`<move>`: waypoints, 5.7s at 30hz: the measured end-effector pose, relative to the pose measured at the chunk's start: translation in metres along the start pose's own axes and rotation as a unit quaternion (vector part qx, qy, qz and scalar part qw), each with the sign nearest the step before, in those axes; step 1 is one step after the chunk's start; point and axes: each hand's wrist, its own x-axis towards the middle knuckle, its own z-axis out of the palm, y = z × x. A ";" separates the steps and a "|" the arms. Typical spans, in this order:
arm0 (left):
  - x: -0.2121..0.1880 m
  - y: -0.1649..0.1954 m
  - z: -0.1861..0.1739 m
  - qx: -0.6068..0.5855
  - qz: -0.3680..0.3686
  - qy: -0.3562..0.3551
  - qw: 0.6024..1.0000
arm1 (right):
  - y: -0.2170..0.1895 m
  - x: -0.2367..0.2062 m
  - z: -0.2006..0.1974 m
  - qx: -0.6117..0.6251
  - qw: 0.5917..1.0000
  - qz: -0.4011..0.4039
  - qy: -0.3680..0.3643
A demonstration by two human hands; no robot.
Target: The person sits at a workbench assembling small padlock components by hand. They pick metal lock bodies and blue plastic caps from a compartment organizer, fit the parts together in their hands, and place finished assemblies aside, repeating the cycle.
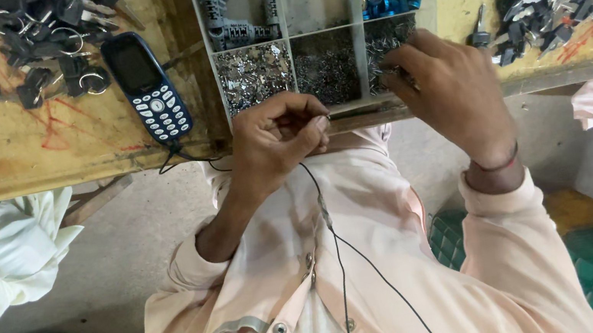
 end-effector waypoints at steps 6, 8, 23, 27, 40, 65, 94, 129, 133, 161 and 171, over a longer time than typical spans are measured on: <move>0.004 0.002 0.005 0.032 -0.009 -0.011 0.999 | 0.016 -0.003 0.011 0.026 0.999 0.034 0.009; 0.004 0.004 0.005 0.048 0.003 -0.018 0.999 | 0.017 -0.003 0.012 0.060 0.996 0.039 0.049; 0.005 0.011 0.006 0.132 0.045 -0.024 0.990 | 0.015 0.005 0.017 0.018 1.000 0.010 0.014; 0.005 0.012 0.005 0.147 0.062 -0.031 0.987 | 0.015 0.004 0.017 0.007 1.000 0.022 -0.001; 0.004 0.014 0.006 0.166 0.072 -0.036 0.983 | 0.034 -0.013 0.023 0.257 0.958 0.112 0.056; -0.009 0.007 0.008 0.084 0.107 -0.028 0.990 | -0.052 -0.024 0.051 0.400 0.901 0.030 0.166; -0.012 0.013 -0.033 -0.086 0.061 -0.056 0.993 | -0.071 0.055 0.001 0.132 0.975 -0.180 0.020; -0.019 0.010 0.013 0.150 0.169 0.067 0.972 | -0.056 0.000 0.007 0.141 0.968 -0.177 0.109; -0.020 0.005 0.023 -0.010 0.146 0.027 0.989 | -0.080 0.002 -0.001 0.154 0.977 -0.063 0.134; 0.003 0.025 -0.007 0.463 0.407 -0.081 0.783 | -0.022 -0.013 0.009 0.448 0.891 -0.038 -0.066; 0.001 0.031 -0.011 0.459 0.470 -0.079 0.750 | -0.021 -0.012 0.047 0.701 0.683 0.104 -0.177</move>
